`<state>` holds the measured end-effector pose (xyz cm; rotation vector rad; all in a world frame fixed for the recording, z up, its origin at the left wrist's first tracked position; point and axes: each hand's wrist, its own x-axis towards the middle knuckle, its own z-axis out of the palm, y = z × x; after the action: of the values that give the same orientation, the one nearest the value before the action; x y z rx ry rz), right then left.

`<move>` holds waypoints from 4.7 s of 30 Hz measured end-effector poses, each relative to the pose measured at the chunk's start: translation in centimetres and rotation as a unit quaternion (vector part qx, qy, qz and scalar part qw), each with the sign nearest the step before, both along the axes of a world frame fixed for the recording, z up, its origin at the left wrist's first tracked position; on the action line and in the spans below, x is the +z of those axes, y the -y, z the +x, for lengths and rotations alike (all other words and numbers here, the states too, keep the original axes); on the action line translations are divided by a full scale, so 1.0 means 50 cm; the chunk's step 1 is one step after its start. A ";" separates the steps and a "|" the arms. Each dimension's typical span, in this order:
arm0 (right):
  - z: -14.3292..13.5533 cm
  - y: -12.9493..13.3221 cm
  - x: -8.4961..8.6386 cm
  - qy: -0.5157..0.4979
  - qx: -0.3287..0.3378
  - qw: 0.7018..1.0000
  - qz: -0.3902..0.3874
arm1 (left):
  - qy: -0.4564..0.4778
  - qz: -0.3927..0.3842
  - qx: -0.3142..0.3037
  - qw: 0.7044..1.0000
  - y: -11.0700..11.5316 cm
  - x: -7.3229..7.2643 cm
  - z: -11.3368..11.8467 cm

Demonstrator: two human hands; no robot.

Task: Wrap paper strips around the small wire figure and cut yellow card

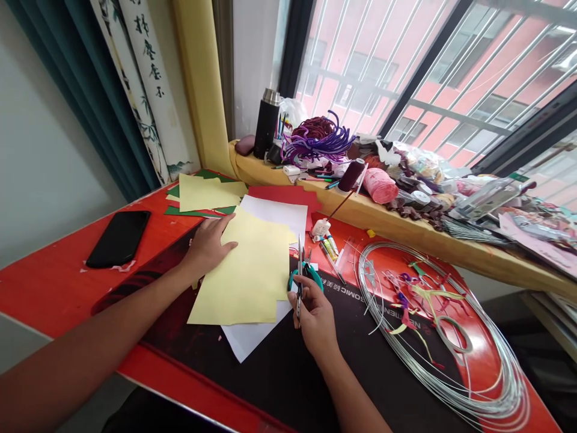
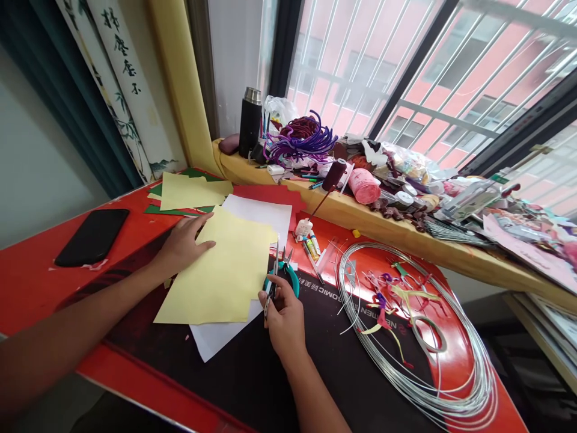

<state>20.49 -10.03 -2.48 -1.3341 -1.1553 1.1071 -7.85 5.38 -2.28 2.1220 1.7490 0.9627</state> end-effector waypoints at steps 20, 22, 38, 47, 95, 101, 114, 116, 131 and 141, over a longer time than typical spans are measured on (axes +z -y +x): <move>0.000 0.001 0.025 -0.071 0.028 0.997 0.022 | 0.507 -0.180 -0.137 0.832 0.024 0.084 -0.001; -0.001 0.000 0.022 -0.065 0.036 0.997 0.019 | 0.510 -0.195 -0.158 0.823 0.031 0.082 0.012; 0.036 -0.007 0.038 -0.126 -0.143 0.981 0.038 | 0.389 -0.406 -0.269 0.782 0.053 0.088 0.018; 0.019 0.008 0.042 -0.070 -0.070 0.995 0.024 | 0.515 -0.257 -0.132 0.807 0.012 0.056 0.003; -0.003 0.049 0.076 -0.097 0.304 0.941 -0.111 | 0.586 -0.210 -0.044 0.781 -0.085 0.016 -0.098; -0.004 0.049 0.071 -0.102 0.293 0.944 -0.109 | 0.578 -0.215 -0.045 0.786 -0.085 0.015 -0.094; -0.006 0.047 0.062 -0.103 0.294 0.945 -0.103 | 0.561 -0.232 -0.064 0.792 -0.080 0.019 -0.087; -0.006 0.047 0.063 -0.104 0.292 0.945 -0.103 | 0.558 -0.235 -0.065 0.793 -0.080 0.018 -0.087; -0.010 0.049 0.059 -0.108 0.292 0.944 -0.105 | 0.561 -0.237 -0.067 0.790 -0.078 0.024 -0.081; -0.006 0.051 0.056 -0.093 0.287 0.948 -0.106 | 0.544 -0.243 -0.065 0.801 -0.072 0.033 -0.078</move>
<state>20.18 -12.59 0.32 -1.0379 -1.3486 1.7805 -11.77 8.98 -0.62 0.9494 1.0350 1.1624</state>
